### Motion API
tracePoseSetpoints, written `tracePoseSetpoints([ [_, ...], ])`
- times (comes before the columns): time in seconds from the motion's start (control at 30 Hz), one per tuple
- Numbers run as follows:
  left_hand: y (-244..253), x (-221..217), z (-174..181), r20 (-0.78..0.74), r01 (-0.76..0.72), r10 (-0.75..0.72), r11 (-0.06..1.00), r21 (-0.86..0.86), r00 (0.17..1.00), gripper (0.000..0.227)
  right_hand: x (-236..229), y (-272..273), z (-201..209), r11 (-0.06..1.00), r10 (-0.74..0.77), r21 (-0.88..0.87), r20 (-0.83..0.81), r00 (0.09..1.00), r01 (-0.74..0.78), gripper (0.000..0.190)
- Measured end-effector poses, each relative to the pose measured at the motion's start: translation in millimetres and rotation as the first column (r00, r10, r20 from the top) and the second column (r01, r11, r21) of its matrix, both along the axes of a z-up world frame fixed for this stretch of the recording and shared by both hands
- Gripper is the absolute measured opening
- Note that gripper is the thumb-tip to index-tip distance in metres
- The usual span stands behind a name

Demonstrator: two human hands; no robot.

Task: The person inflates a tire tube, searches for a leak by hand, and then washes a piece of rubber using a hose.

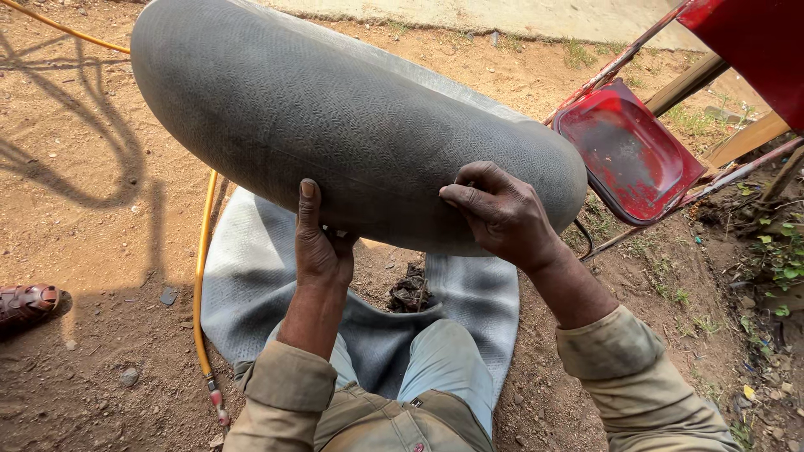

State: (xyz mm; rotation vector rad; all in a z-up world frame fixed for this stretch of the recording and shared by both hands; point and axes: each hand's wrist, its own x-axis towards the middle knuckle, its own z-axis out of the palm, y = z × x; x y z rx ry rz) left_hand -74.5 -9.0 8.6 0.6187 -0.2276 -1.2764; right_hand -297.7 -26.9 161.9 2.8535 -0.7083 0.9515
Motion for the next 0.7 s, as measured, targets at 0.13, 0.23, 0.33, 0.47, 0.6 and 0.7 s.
tracePoseSetpoints([
  [0.13, 1.4, -0.1, -4.1, -0.026, 0.001, -0.001, 1.0, 0.023, 1.0, 0.132, 3.1, -0.3, 9.9, 0.998, -0.041, -0.048, -0.151, 0.988, 0.034, 0.019],
  [0.23, 0.2, 0.0, -6.9, -0.043, -0.003, 0.004, 0.999, 0.032, 0.999, 0.131, 9.9, -1.4, 11.1, 0.999, -0.042, -0.012, -0.133, 0.99, 0.041, 0.017],
  [0.33, -0.6, 1.2, -7.9, -0.045, -0.006, 0.007, 1.0, 0.028, 0.999, 0.13, 11.7, -4.5, 13.8, 0.998, 0.01, 0.055, -0.098, 0.995, -0.004, 0.017],
  [0.47, 1.7, 0.5, -7.2, -0.016, -0.013, 0.013, 1.0, 0.02, 1.0, 0.13, 6.5, -9.3, 18.0, 0.996, 0.052, 0.077, -0.125, 0.991, -0.042, 0.019],
  [0.6, 2.6, -0.7, -5.5, -0.002, -0.019, 0.019, 1.0, 0.008, 1.0, 0.13, 4.8, -10.2, 22.7, 0.998, 0.048, 0.052, -0.255, 0.966, -0.036, 0.017],
  [0.7, 2.0, -0.6, -5.9, -0.004, -0.016, 0.016, 1.0, 0.016, 1.0, 0.132, 14.0, -9.1, 24.5, 0.999, -0.01, -0.034, -0.37, 0.929, -0.003, 0.013],
])
